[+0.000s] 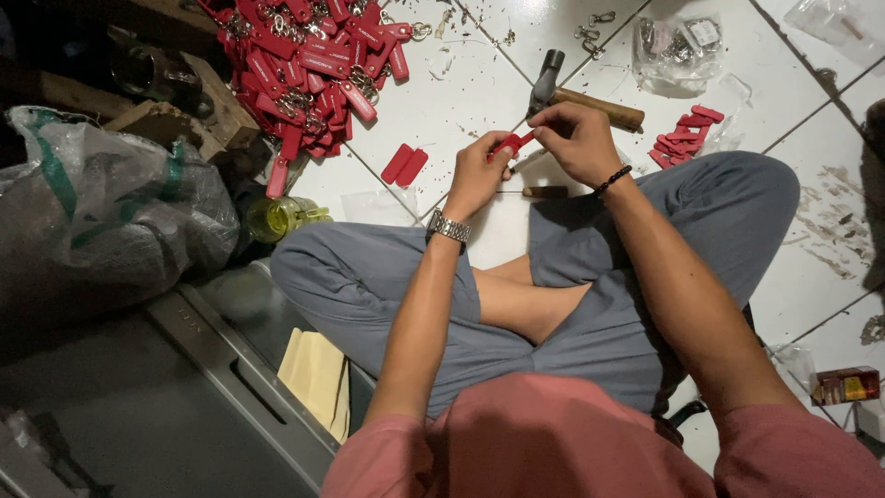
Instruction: The person sits on the floor and assembles red keychains by inserting metal rings into red plastic tags and securing them with a hammer. They repeatedly pick up tags and rings, align them, and strike the ring with a hammer to fasten it.
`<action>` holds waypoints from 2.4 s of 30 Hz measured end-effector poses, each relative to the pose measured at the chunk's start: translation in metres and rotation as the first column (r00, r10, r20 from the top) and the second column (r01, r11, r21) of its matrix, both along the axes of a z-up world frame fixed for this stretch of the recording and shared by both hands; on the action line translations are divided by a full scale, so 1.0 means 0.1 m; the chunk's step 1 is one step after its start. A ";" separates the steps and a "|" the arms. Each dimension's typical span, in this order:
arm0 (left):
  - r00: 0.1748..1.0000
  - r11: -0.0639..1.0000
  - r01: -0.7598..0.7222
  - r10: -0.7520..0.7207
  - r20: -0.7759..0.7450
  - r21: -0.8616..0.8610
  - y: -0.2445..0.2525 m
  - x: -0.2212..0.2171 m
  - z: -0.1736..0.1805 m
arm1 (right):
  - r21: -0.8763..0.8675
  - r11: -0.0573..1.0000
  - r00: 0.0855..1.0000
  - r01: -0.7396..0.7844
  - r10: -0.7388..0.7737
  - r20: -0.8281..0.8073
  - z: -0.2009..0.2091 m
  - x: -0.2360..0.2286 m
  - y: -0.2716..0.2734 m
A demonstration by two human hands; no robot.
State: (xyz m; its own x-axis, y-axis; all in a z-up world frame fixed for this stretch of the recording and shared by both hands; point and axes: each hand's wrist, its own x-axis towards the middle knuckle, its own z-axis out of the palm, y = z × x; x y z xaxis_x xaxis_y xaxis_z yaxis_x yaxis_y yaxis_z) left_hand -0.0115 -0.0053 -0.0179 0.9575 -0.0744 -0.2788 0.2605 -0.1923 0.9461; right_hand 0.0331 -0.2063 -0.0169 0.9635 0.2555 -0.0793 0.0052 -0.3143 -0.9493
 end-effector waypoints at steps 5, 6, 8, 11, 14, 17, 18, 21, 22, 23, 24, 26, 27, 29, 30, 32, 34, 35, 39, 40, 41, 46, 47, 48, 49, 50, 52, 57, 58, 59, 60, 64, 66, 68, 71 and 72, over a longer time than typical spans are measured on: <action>0.999 0.999 0.047 -0.048 0.026 0.011 -0.02 0.01 0.19 | -0.011 1.000 0.998 -0.027 0.028 0.059 0.05 0.01 0.04; 0.999 0.999 0.047 -0.047 0.025 0.012 -0.02 0.00 0.18 | -0.010 1.000 0.998 -0.028 0.028 0.059 0.06 0.00 0.05; 0.999 0.999 0.037 -0.036 0.034 -0.009 -0.03 -0.02 0.15 | -0.031 0.999 0.997 -0.025 0.027 0.073 0.08 -0.01 0.08; 0.999 0.999 0.041 -0.040 0.024 -0.021 -0.04 -0.02 0.12 | -0.056 0.998 0.996 -0.033 0.037 0.083 0.08 0.00 0.07; 0.999 0.998 0.037 -0.036 0.034 -0.049 -0.03 -0.01 -0.04 | -0.063 0.998 0.995 -0.028 0.034 0.094 0.09 -0.01 0.09; 0.999 0.999 0.045 -0.044 0.017 -0.032 -0.03 0.00 0.00 | -0.056 0.998 0.995 -0.040 0.045 0.093 0.03 0.00 0.08; 0.999 0.998 0.045 -0.045 0.016 -0.031 -0.03 -0.01 0.01 | -0.056 0.998 0.995 -0.039 0.044 0.093 0.04 0.00 0.08; 0.999 0.999 0.045 -0.045 0.015 -0.026 -0.03 0.00 0.04 | -0.064 0.996 0.992 -0.063 0.070 0.106 0.08 0.00 0.08; 0.999 0.999 0.042 -0.041 0.013 -0.016 -0.04 0.00 0.04 | -0.066 0.996 0.991 -0.064 0.071 0.110 0.09 0.00 0.08; 0.999 0.999 0.038 -0.038 0.011 -0.007 -0.04 0.00 0.04 | -0.070 0.995 0.991 -0.064 0.072 0.114 0.10 -0.01 0.08; 0.999 0.999 0.038 -0.038 0.011 -0.007 -0.04 0.00 0.05 | -0.070 0.995 0.991 -0.065 0.072 0.114 0.09 0.00 0.09; 1.000 1.000 0.023 -0.023 -0.019 -0.001 -0.05 0.00 0.08 | -0.065 0.996 0.990 -0.065 0.073 0.119 0.06 0.00 0.09; 1.000 1.000 0.023 -0.023 -0.019 -0.001 -0.04 0.01 0.05 | -0.064 0.996 0.990 -0.065 0.072 0.119 0.04 0.00 0.08; 1.000 1.000 0.024 -0.024 -0.007 0.017 -0.03 0.01 -0.01 | -0.059 0.995 0.989 -0.075 0.082 0.124 0.00 0.00 0.08; 1.000 1.000 0.024 -0.024 -0.007 0.017 -0.03 0.01 -0.01 | -0.060 0.995 0.989 -0.075 0.082 0.123 0.03 0.01 0.08; 1.000 0.999 0.026 -0.026 0.005 0.029 -0.04 0.01 0.01 | -0.029 0.994 0.985 -0.104 0.107 0.139 0.10 0.03 0.08; 1.000 0.999 0.013 -0.013 0.005 0.038 -0.05 0.01 0.03 | -0.025 0.995 0.989 -0.097 0.099 0.106 0.15 0.01 0.09; 1.000 0.999 0.001 -0.001 0.005 0.047 -0.05 0.01 0.04 | -0.022 0.996 0.993 -0.090 0.092 0.074 0.17 0.01 0.09; 0.999 0.999 -0.028 0.029 -0.024 0.043 -0.04 0.05 0.16 | 0.018 0.997 0.996 -0.077 0.076 0.044 0.06 0.09 0.00; 0.999 0.999 -0.046 0.047 -0.026 0.027 -0.03 0.05 0.17 | 0.027 0.999 1.000 -0.031 0.030 0.002 -0.05 0.11 -0.02; 0.998 0.998 -0.064 0.065 -0.029 0.011 -0.03 0.06 0.17 | 0.034 0.999 0.999 0.016 -0.014 -0.040 -0.17 0.13 -0.04; 0.994 0.995 -0.097 0.098 -0.041 0.022 -0.02 0.10 0.17 | -0.005 0.999 0.998 0.041 -0.041 -0.047 0.10 0.31 0.03; 0.995 0.994 -0.096 0.098 -0.026 0.059 -0.02 0.09 0.11 | -0.029 0.999 0.999 0.039 -0.039 -0.019 0.17 0.36 0.05; 0.994 0.993 -0.101 0.103 -0.032 0.056 -0.02 0.09 0.13 | -0.032 0.999 0.999 0.033 -0.034 -0.024 0.10 0.50 0.08; 0.995 0.983 -0.074 0.085 -0.056 0.168 -0.03 0.10 0.16 | -0.162 0.986 0.991 0.033 -0.011 0.135 0.03 0.64 0.10; 0.994 0.960 -0.043 0.068 -0.082 0.277 -0.04 0.12 0.18 | -0.288 0.956 0.957 0.052 0.035 0.288 -0.05 0.79 0.13; 0.995 0.961 -0.021 0.047 -0.087 0.276 -0.03 0.14 0.18 | -0.320 0.947 0.935 0.018 0.098 0.342 -0.08 1.05 0.26; 0.995 0.944 0.050 -0.019 -0.098 0.325 -0.01 0.16 0.16 | -0.473 0.881 0.817 -0.002 0.274 0.508 -0.74 1.79 0.50; 0.998 0.949 0.040 -0.026 -0.051 0.312 -0.01 0.15 0.11 | -0.480 0.877 0.805 -0.015 0.296 0.515 -0.81 1.88 0.57; 0.999 0.954 0.032 -0.032 -0.004 0.298 -0.02 0.15 0.05 | -0.489 0.872 0.792 -0.029 0.318 0.521 -0.88 1.96 0.62; 1.000 0.954 0.030 -0.029 -0.008 0.297 -0.01 0.15 0.08 | -0.489 0.871 0.793 -0.034 0.321 0.517 -0.85 1.99 0.71; 0.998 0.955 0.052 -0.058 0.011 0.291 -0.02 0.16 0.11 | -0.529 0.844 0.805 -0.090 0.374 0.461 -0.70 2.01 1.06; 0.998 0.952 0.047 -0.059 0.029 0.303 -0.04 0.16 0.07 | -0.532 0.841 0.823 -0.095 0.367 0.433 -0.78 2.08 1.18; 0.996 0.956 0.040 -0.062 0.067 0.292 -0.04 0.15 0.04 | -0.532 0.830 0.831 -0.168 0.409 0.378 -1.04 2.21 1.26; 0.997 0.952 0.069 -0.077 0.016 0.297 -0.03 0.16 0.09 | -0.679 0.723 0.762 -0.131 0.511 0.398 -0.95 2.23 1.30; 0.997 0.953 0.064 -0.071 0.015 0.296 -0.02 0.18 0.10 | -0.679 0.722 0.759 -0.136 0.516 0.397 -0.95 2.24 1.31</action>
State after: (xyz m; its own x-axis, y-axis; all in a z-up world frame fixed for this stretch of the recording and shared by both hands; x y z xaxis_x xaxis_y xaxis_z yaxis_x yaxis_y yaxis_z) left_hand 0.0061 -0.0074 -0.0080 0.9599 -0.0573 -0.2743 0.2143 -0.4805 0.8504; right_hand 0.2568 -0.0749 -0.1119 0.7476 0.6447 0.1599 0.6506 -0.6624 -0.3714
